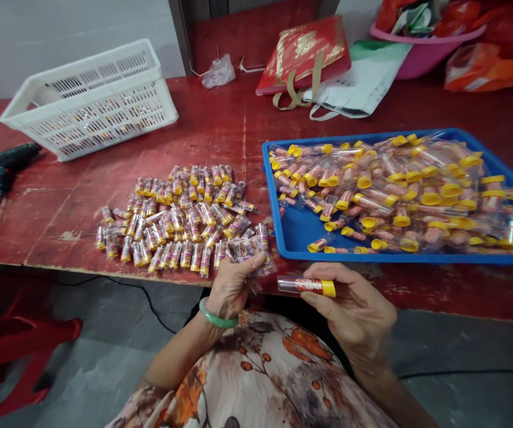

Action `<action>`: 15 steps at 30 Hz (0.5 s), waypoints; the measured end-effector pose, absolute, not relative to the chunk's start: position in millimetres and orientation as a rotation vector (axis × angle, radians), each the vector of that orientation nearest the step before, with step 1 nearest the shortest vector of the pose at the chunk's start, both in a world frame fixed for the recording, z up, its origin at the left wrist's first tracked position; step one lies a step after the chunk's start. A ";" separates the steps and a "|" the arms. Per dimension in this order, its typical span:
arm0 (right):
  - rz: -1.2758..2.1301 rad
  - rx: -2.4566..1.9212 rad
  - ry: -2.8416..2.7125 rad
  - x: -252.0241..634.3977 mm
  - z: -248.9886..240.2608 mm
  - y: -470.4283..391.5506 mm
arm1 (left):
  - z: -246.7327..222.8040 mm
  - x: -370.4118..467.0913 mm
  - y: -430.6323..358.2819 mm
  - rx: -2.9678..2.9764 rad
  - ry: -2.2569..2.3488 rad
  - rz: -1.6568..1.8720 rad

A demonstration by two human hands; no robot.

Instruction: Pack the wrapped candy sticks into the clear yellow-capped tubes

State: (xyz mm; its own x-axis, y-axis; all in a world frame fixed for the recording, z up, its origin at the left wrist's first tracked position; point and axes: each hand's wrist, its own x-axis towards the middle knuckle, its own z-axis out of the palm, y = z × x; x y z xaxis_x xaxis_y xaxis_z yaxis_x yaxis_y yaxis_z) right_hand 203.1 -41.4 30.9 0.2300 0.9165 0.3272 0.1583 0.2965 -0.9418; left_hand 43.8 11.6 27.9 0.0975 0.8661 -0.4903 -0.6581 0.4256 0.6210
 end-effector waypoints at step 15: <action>0.043 -1.167 -1.596 201.4 24.3 -48.4 | 30.0 53.4 6.0 0.075 0.954 1.026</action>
